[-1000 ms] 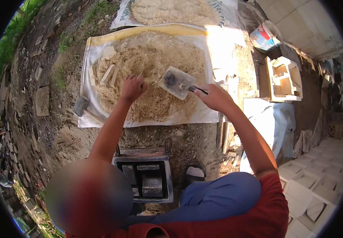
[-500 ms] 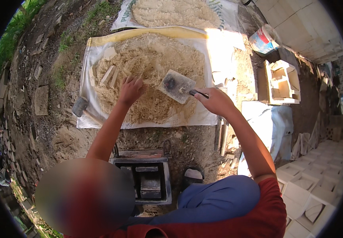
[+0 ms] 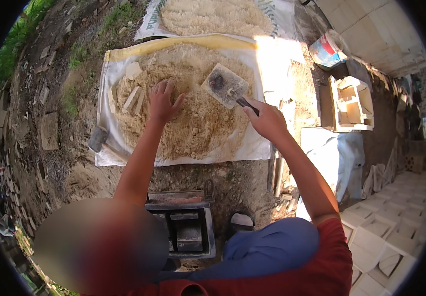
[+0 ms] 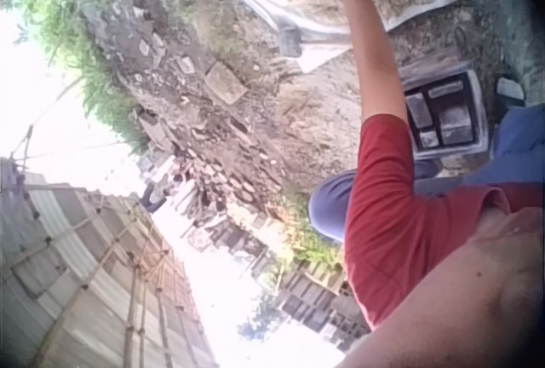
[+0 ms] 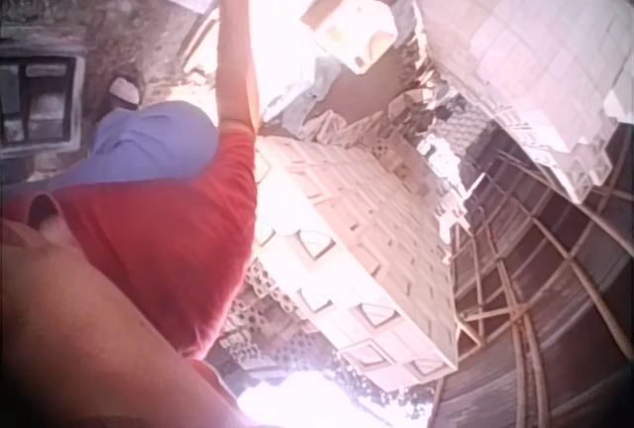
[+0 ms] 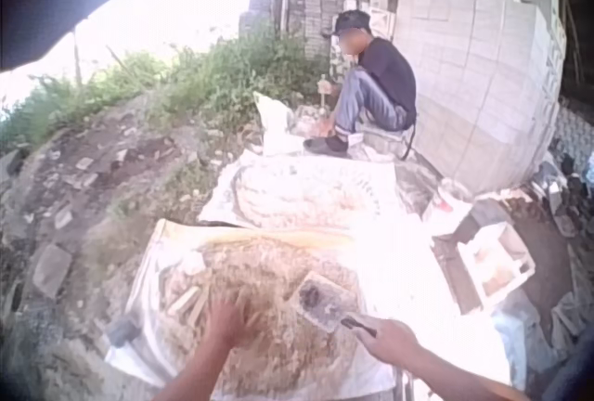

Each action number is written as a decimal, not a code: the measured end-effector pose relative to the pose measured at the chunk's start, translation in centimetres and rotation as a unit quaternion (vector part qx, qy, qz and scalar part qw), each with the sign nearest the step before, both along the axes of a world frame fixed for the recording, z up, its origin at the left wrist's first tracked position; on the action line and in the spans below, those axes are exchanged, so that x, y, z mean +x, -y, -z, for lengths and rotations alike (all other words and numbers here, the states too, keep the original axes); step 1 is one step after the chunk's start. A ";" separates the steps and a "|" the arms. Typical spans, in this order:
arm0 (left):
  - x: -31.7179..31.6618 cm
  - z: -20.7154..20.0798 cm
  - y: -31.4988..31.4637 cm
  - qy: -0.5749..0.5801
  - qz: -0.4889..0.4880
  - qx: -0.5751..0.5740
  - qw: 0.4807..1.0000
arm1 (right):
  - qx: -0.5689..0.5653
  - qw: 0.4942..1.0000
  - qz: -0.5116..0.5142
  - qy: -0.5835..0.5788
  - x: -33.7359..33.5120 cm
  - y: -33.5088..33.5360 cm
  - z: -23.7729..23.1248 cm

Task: The person scoops white powder from a bag into a bucket, places building blocks on a surface, and then uses a trowel to mix the powder with other materials on a sheet.

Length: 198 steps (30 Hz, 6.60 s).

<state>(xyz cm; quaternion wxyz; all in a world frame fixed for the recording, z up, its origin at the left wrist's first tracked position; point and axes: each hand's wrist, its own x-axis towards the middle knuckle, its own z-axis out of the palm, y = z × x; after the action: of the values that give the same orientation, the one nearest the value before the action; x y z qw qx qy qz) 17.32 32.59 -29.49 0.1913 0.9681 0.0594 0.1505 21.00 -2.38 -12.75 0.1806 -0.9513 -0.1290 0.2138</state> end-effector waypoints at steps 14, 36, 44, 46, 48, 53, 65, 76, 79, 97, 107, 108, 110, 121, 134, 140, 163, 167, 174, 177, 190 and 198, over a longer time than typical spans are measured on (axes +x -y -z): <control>-7.7 2.8 3.3 0.092 -0.100 -0.056 0.989 | 0.107 0.982 -0.058 0.144 2.1 -7.5 10.6; -10.0 1.6 -1.0 0.142 -0.165 -0.030 0.976 | 0.000 0.993 -0.027 0.112 -0.9 -3.3 3.4; -8.5 2.0 0.3 0.212 -0.243 -0.109 0.940 | 0.190 0.981 -0.018 0.029 -4.9 -5.1 8.9; -7.7 1.4 -0.7 0.206 -0.249 -0.085 0.943 | 0.222 0.974 -0.027 0.026 -4.7 -6.6 9.5; -7.6 1.0 -1.3 0.199 -0.256 -0.057 0.944 | 0.242 0.969 -0.047 0.020 -4.5 -8.4 9.7; -7.9 -0.5 -2.9 0.189 -0.272 -0.082 0.940 | 0.212 0.976 -0.040 -0.023 -3.9 -9.3 8.4; -7.8 -1.6 -4.9 0.216 -0.173 -0.017 0.961 | 0.184 0.982 -0.040 0.002 -3.6 -9.3 6.3; -9.4 3.3 2.2 0.195 -0.124 -0.294 0.928 | 0.100 0.944 -0.153 0.274 -4.0 -12.1 3.2; -8.7 3.3 1.8 0.235 -0.148 -0.313 0.908 | 0.114 0.979 -0.129 0.109 -3.7 -13.6 3.6; -3.2 2.1 5.6 0.197 -0.236 -0.173 0.936 | 0.058 0.997 0.004 0.056 -0.7 -2.2 6.9; -3.4 2.6 6.3 0.204 -0.154 -0.246 0.935 | 0.210 0.977 -0.010 -0.033 -5.1 -7.5 9.4; -3.5 2.7 6.6 0.213 -0.148 -0.268 0.928 | 0.206 0.977 -0.003 -0.047 -5.7 -8.2 9.3; -3.1 2.6 7.1 0.204 -0.150 -0.294 0.922 | 0.234 0.971 -0.001 -0.042 -5.6 -8.6 10.3; -1.8 0.0 6.7 0.285 -0.117 -0.450 0.838 | 0.109 0.981 -0.061 0.148 -5.0 -6.4 5.9; -6.7 3.2 2.6 0.167 -0.126 -0.199 0.957 | 0.197 0.976 -0.076 -0.051 -2.3 -8.9 8.8; -5.5 2.3 1.1 0.178 -0.081 -0.179 0.964 | 0.138 0.984 -0.082 -0.077 1.5 -2.8 5.4; -6.9 3.0 5.3 0.147 -0.156 -0.188 0.958 | 0.027 0.993 0.010 0.112 0.7 -2.0 7.0; -6.0 3.2 6.0 0.147 -0.168 -0.205 0.953 | 0.118 0.990 0.035 0.070 -2.8 -4.0 8.9; -5.2 3.3 7.4 0.154 -0.141 -0.314 0.926 | 0.176 0.984 0.029 -0.011 -5.7 -5.2 8.8; -4.6 3.8 7.1 0.199 -0.155 -0.332 0.909 | 0.227 0.974 0.003 0.025 -7.3 -6.6 9.8; -5.1 4.6 5.9 0.203 -0.098 -0.513 0.828 | 0.222 0.975 0.015 0.023 -7.2 -7.3 7.9; -5.4 3.3 6.0 0.277 -0.135 -0.563 0.767 | 0.140 0.946 -0.090 0.279 -5.2 -7.1 7.6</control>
<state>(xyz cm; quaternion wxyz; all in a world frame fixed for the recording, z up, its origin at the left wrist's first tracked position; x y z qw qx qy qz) 11.95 26.57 -32.83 0.6878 0.5851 0.2078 0.3760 15.79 4.74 -20.34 0.2488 -0.9226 -0.2877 -0.0651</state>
